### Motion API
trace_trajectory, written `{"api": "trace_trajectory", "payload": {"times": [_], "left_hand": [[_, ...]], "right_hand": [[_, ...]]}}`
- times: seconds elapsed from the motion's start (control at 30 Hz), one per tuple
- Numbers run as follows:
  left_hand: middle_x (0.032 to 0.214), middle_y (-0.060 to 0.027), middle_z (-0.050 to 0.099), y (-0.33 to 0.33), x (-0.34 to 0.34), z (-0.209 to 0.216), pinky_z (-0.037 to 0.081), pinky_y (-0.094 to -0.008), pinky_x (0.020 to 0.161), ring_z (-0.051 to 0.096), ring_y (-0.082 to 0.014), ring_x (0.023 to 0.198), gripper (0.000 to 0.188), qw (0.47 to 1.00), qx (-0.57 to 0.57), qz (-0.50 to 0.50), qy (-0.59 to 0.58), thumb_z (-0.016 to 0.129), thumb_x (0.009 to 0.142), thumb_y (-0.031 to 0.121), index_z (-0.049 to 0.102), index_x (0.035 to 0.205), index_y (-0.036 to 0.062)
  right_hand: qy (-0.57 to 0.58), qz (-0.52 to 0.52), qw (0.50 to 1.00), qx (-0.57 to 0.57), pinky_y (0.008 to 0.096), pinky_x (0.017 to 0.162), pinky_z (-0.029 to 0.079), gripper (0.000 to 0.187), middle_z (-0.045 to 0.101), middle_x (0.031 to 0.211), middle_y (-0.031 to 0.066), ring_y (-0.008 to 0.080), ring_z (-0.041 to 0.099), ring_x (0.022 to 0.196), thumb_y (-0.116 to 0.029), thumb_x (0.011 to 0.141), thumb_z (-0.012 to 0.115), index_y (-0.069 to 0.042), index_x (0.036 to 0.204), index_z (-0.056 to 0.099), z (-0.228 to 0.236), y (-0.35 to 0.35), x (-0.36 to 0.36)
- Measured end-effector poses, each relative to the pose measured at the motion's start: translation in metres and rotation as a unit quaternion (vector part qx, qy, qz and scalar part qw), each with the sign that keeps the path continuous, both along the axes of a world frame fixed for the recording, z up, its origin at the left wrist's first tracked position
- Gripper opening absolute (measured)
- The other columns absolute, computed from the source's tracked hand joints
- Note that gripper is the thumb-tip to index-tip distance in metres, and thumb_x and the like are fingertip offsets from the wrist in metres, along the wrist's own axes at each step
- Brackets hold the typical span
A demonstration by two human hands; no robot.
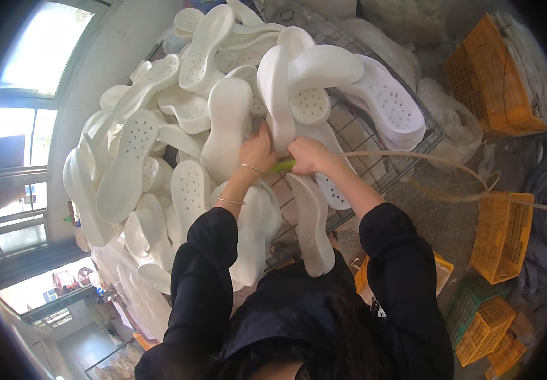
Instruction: The person picks up white slipper soles from a pile, places them into a plastic bag, and stacks them. The person repeats this process multiple times, handling the soles one at a time or in small groups.
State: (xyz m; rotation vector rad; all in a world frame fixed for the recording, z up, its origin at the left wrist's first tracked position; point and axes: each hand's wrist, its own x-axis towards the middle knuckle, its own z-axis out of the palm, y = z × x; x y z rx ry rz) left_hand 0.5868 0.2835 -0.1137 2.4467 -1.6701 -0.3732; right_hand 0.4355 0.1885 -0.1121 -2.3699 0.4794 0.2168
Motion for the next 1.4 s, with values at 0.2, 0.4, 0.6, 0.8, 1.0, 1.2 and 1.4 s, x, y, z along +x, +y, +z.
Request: {"api": "trace_trajectory", "payload": {"times": [0.2,0.4,0.6,0.8,1.0,1.2,1.4], "left_hand": [[0.129,-0.0332,0.046,-0.021,0.024,-0.004,0.039,-0.0401,0.105,0.050,-0.0416,0.120,0.137,0.989,0.016,0.013,0.145,0.089,0.042,0.049,0.017,0.142,-0.0111],[0.123,-0.0302,0.050,-0.015,0.022,0.043,0.042,-0.0390,0.100,0.054,-0.0395,0.113,0.126,0.959,-0.086,0.016,0.271,0.091,0.043,0.039,0.022,0.135,-0.0097],[0.111,-0.0186,0.058,0.043,-0.028,0.162,0.049,-0.0373,0.088,0.061,-0.0256,0.100,0.096,0.774,-0.435,0.088,0.452,0.086,0.058,0.025,0.032,0.130,-0.0072],[0.109,-0.0111,0.061,0.200,-0.056,0.169,0.044,-0.0344,0.089,0.058,-0.0212,0.099,0.076,0.773,-0.276,0.093,0.563,0.082,0.056,0.038,0.055,0.115,-0.0034],[0.137,-0.0230,0.044,0.356,-0.084,0.133,0.045,-0.0487,0.099,0.050,-0.0367,0.123,0.101,0.609,-0.456,0.238,0.604,0.082,0.065,0.037,0.029,0.141,-0.0044],[0.136,-0.0205,0.039,0.403,-0.082,0.065,0.035,-0.0398,0.106,0.042,-0.0295,0.124,0.092,0.608,-0.500,0.492,0.372,0.076,0.077,0.029,0.021,0.142,-0.0057],[0.140,-0.0213,0.031,0.387,-0.077,0.023,0.030,-0.0380,0.108,0.034,-0.0292,0.129,0.097,0.636,-0.484,0.513,0.312,0.077,0.077,0.020,0.013,0.144,-0.0078]], "right_hand": [[0.074,0.003,0.997,-0.004,0.0429,0.073,0.053,0.025,0.067,0.087,0.0213,0.0358,0.066,0.084,-0.013,0.063,0.068,0.000,0.085,0.068,0.024,0.000,0.007],[0.058,0.027,0.997,-0.038,0.0422,0.070,0.052,0.024,0.065,0.082,0.0206,0.0350,0.065,0.080,-0.014,0.063,0.069,0.001,0.081,0.066,0.049,-0.004,0.002],[-0.024,-0.009,0.997,-0.079,0.0408,0.058,0.044,0.021,0.059,0.072,0.0174,0.0313,0.057,0.065,-0.015,0.061,0.069,0.000,0.072,0.058,0.063,-0.050,-0.038],[0.073,-0.120,0.943,0.303,0.0283,0.055,0.042,0.017,0.056,0.075,0.0020,0.0114,0.052,0.065,-0.012,0.069,0.060,-0.004,0.083,0.059,0.086,-0.065,-0.129],[-0.067,-0.205,0.890,0.401,0.0328,0.086,0.051,0.048,0.058,0.125,0.0102,0.0180,0.056,0.114,-0.030,0.092,0.058,-0.007,0.133,0.047,0.147,-0.034,-0.178],[0.052,0.236,0.968,0.061,0.0410,0.083,0.052,0.038,0.067,0.097,0.0205,0.0344,0.067,0.091,-0.032,0.092,0.057,-0.003,0.117,0.057,0.174,0.118,-0.134],[-0.014,-0.086,0.955,-0.284,0.0497,0.069,0.047,0.035,0.064,0.085,0.0236,0.0434,0.061,0.082,-0.035,0.094,0.053,0.000,0.099,0.054,0.217,0.046,-0.022]]}}
